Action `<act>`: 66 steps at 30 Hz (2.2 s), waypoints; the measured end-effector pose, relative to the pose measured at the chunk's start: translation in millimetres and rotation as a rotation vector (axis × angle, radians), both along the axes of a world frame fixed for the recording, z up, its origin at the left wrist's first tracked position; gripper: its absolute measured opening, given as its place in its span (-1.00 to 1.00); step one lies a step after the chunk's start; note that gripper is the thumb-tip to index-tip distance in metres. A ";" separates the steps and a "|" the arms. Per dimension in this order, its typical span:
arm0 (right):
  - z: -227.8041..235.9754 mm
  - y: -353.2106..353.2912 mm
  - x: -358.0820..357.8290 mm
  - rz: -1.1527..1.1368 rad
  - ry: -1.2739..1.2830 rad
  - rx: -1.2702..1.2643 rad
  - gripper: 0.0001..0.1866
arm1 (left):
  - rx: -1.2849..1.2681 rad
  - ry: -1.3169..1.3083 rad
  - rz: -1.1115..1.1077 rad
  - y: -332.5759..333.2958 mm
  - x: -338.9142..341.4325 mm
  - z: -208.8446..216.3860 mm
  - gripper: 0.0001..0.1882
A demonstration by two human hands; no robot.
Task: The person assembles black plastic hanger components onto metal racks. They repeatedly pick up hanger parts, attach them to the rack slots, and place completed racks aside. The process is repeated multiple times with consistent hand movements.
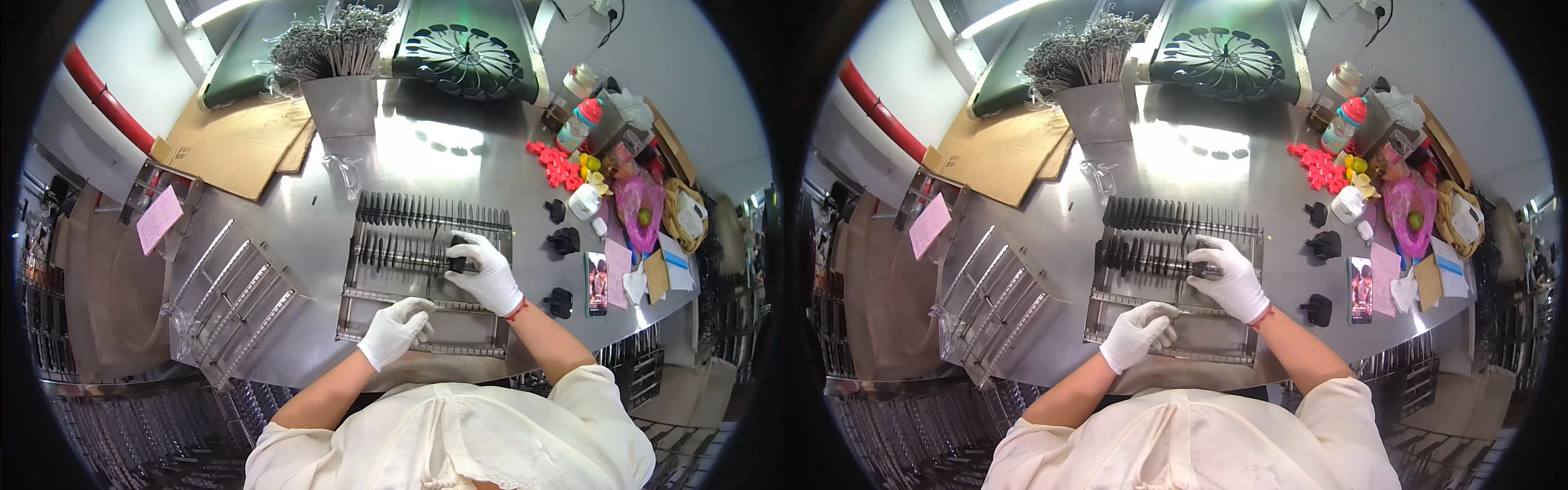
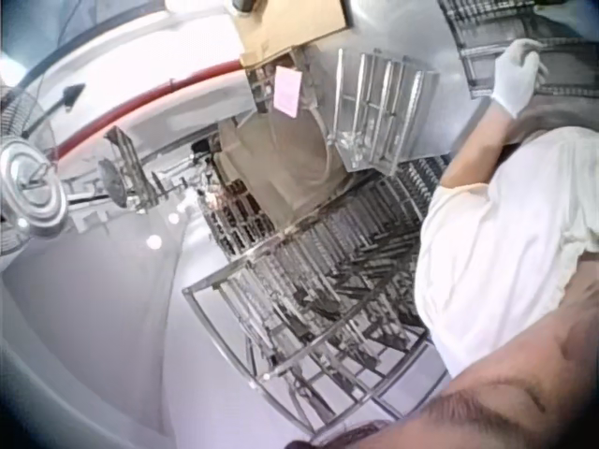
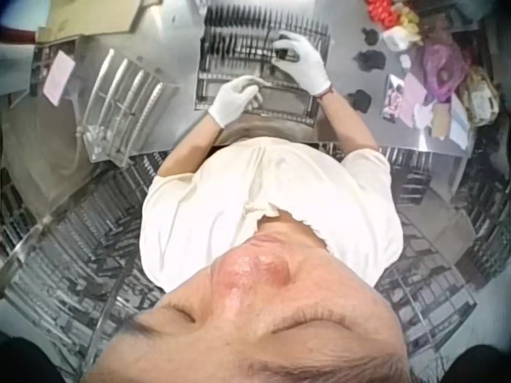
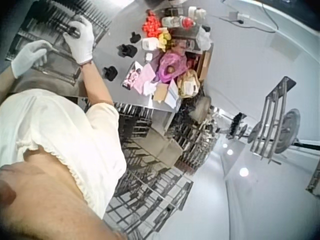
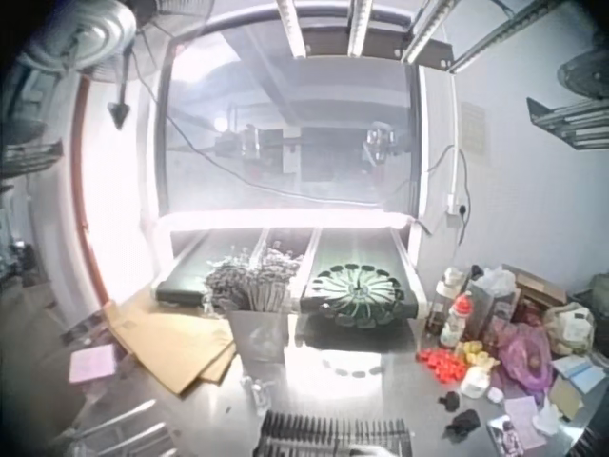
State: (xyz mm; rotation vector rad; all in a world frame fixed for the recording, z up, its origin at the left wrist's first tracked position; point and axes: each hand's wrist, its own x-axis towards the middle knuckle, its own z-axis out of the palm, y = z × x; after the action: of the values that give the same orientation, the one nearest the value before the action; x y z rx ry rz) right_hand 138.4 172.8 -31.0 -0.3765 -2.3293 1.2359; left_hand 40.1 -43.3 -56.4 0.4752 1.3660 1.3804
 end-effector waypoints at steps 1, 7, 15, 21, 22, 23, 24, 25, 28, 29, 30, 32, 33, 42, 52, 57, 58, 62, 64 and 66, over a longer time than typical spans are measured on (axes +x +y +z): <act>-4.6 3.5 -0.5 0.010 0.041 0.061 -0.58 | -0.009 0.004 -0.015 2.9 1.6 1.3 -0.77; 10.6 -8.1 -0.8 0.057 -0.044 0.337 -0.68 | -0.032 0.083 -0.051 -2.9 -0.4 6.8 -0.71; 20.1 2.0 11.4 0.040 -0.030 0.485 -0.63 | 0.001 0.014 -0.031 -5.7 -3.7 0.4 -0.72; 19.1 17.5 36.7 -0.030 -0.072 0.555 -0.57 | -0.041 0.027 -0.022 -5.0 -6.1 11.2 -0.73; 17.9 20.4 44.6 -0.041 -0.083 0.548 -0.57 | -0.047 0.013 -0.015 -4.5 -4.9 10.5 -0.74; 14.5 24.7 45.7 -0.045 -0.064 0.531 -0.56 | -0.039 0.012 -0.015 -6.6 -7.3 9.4 -0.74; 16.6 26.1 49.6 -0.052 -0.073 0.547 -0.57 | -0.030 0.012 -0.013 -7.0 -7.7 9.0 -0.74; 12.8 30.3 53.8 -0.062 -0.048 0.550 -0.57 | -0.029 0.012 -0.024 -4.5 -7.0 9.2 -0.74; 14.6 30.8 49.8 -0.005 -0.059 0.476 -0.59 | -0.052 0.011 -0.035 -1.5 -7.6 9.5 -0.75; 14.4 29.5 46.1 0.025 -0.073 0.416 -0.58 | -0.059 -0.003 -0.039 -0.4 -8.2 11.3 -0.75; 15.1 27.0 42.6 0.057 -0.087 0.357 -0.58 | -0.058 -0.011 -0.044 0.2 -8.8 11.1 -0.75; 18.8 21.4 38.6 0.077 -0.094 0.231 -0.62 | -0.054 -0.027 -0.050 0.0 -9.6 9.3 -0.75; 19.8 19.8 36.0 0.067 -0.070 0.182 -0.63 | -0.046 -0.024 -0.045 -0.9 -9.2 8.7 -0.75; 14.5 19.8 29.0 0.069 -0.004 0.127 -0.64 | -0.048 0.017 -0.050 -3.5 -7.7 13.7 -0.72; 21.9 16.0 35.6 0.031 -0.074 0.562 -0.63 | -0.099 0.069 -0.099 -6.1 -12.3 5.7 -0.70; 15.2 26.4 50.6 0.010 -0.055 0.579 -0.60 | -0.107 0.089 -0.117 -12.4 -19.8 12.6 -0.67; 16.0 27.9 53.5 -0.005 -0.054 0.591 -0.60 | -0.120 0.083 -0.131 -12.9 -24.2 15.2 -0.67; 17.7 34.6 70.5 -0.022 -0.129 0.563 -0.55 | -0.098 0.145 -0.135 -12.1 -61.5 43.6 -0.69; 14.5 41.8 76.8 -0.042 -0.171 0.582 -0.51 | 0.003 0.239 -0.085 -1.5 -97.1 78.2 -0.72; 12.4 44.5 94.6 -0.112 -0.203 0.659 -0.47 | 0.062 0.389 -0.031 22.6 -147.4 107.9 -0.79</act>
State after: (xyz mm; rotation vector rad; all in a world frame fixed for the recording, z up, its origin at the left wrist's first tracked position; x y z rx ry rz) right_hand 233.0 217.3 -18.7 -0.4012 -2.6737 0.3412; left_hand -107.3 -20.6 51.5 0.8355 1.6207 1.3531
